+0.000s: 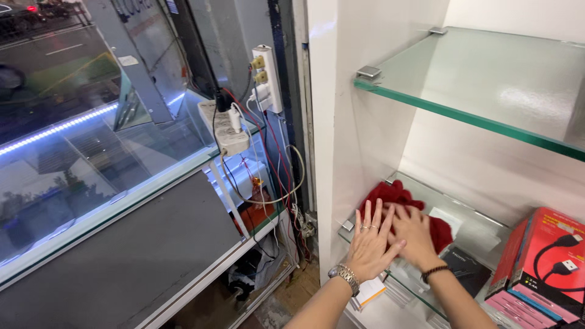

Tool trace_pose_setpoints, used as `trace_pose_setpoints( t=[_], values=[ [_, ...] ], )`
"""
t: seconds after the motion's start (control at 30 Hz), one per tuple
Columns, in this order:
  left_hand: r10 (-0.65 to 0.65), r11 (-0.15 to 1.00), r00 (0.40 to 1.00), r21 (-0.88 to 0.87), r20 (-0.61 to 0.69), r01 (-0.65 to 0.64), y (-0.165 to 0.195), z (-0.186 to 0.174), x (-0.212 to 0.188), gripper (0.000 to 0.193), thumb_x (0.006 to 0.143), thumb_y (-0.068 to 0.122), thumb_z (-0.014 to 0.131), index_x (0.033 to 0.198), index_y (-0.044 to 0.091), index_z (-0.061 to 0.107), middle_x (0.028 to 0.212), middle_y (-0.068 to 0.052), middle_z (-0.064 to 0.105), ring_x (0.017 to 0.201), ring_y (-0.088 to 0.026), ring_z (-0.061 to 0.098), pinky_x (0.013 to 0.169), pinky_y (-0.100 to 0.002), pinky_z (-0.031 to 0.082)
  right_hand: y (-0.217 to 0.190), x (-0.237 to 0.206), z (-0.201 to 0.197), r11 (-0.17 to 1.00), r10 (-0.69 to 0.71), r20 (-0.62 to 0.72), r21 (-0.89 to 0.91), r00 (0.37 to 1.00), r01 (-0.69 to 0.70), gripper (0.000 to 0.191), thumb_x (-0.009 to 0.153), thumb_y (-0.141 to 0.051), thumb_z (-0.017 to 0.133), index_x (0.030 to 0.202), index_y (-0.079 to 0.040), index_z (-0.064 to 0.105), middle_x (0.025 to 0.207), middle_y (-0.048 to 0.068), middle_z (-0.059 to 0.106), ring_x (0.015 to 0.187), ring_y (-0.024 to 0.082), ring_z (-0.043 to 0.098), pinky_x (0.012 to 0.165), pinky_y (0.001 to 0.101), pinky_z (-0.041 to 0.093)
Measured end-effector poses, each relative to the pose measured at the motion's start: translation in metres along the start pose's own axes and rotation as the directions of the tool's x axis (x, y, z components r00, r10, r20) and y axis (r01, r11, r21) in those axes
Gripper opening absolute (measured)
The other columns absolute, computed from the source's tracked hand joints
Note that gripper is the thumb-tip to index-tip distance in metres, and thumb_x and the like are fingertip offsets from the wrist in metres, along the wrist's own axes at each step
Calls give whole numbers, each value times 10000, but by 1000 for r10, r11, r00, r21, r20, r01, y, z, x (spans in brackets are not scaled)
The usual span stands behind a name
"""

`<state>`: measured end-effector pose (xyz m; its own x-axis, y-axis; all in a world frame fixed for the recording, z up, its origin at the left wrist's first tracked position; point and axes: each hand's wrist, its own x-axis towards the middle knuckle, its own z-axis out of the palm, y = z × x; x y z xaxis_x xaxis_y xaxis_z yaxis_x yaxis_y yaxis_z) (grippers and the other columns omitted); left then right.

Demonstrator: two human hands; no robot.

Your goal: The person wipes retail product boxes, including charger and cable packaging, with a red cloth and stacks them neatly on a glass display shelf. They pick up boxes one at a time, wipe each surface, and arrange them in rows with other boxed accessories on the shelf.

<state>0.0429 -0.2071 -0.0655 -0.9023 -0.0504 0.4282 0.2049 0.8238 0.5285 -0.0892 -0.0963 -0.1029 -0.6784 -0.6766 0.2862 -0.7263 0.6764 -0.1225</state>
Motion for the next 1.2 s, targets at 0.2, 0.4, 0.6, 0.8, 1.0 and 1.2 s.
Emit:
trace_pose_setpoints(
  t=[0.2, 0.4, 0.6, 0.8, 1.0, 1.2],
  values=[
    [-89, 973, 992, -219, -85, 69, -7, -32, -13, 725, 1057, 399, 422, 1660, 81, 177, 1724, -235, 142, 1600, -420, 66, 1277, -524, 58, -34, -6, 15, 992, -68, -192, -119, 979, 46, 599, 852, -392, 601, 1430, -251, 536, 1536, -27, 476, 1384, 353, 407, 1092, 602, 322],
    [-199, 957, 975, -231, -94, 174, -4, -46, -10, 619, 1063, 395, 398, 1603, 101, 329, 1612, -169, 397, 1546, -385, 258, 1250, -513, 182, -24, -52, -4, 912, 273, -54, 332, 961, -240, 480, 970, -546, 565, 1264, -173, 635, 1314, 38, 649, 1144, 376, 544, 989, 589, 446],
    [-90, 988, 984, -141, -155, 69, -6, -28, 6, 613, 1056, 361, 447, 1599, 92, 355, 1643, -184, 341, 1540, -400, 254, 1238, -494, 223, -47, -30, -21, 979, 33, -45, -200, 998, -41, 706, 802, -540, 645, 1438, -254, 536, 1714, 62, 252, 1492, 442, 201, 1102, 689, 210],
    [-65, 997, 974, -46, -218, 57, -10, -9, 6, 679, 1023, 348, 514, 1607, 58, 326, 1655, -167, 341, 1531, -371, 280, 1225, -496, 222, -15, 36, -20, 988, 84, 59, -137, 995, -75, 652, 878, -380, 620, 1493, -313, 413, 1689, 23, 226, 1521, 356, 227, 1199, 633, 197],
    [36, 995, 982, 101, -185, -17, -17, -8, 8, 613, 1057, 330, 529, 1595, 84, 370, 1634, -155, 404, 1545, -352, 325, 1274, -489, 219, 20, 63, -21, 945, 321, -263, 23, 910, -327, 501, 942, -256, 576, 1439, -288, 522, 1637, 63, 355, 1465, 396, 320, 1189, 626, 231],
    [-50, 996, 966, -86, -253, 30, -18, -4, -2, 704, 1031, 305, 520, 1609, 3, 255, 1640, -211, 349, 1521, -379, 297, 1227, -484, 208, -28, 9, -7, 990, 138, -83, -24, 987, -140, 565, 858, -423, 620, 1389, -264, 507, 1534, 65, 402, 1405, 389, 323, 1114, 676, 226]
  ],
)
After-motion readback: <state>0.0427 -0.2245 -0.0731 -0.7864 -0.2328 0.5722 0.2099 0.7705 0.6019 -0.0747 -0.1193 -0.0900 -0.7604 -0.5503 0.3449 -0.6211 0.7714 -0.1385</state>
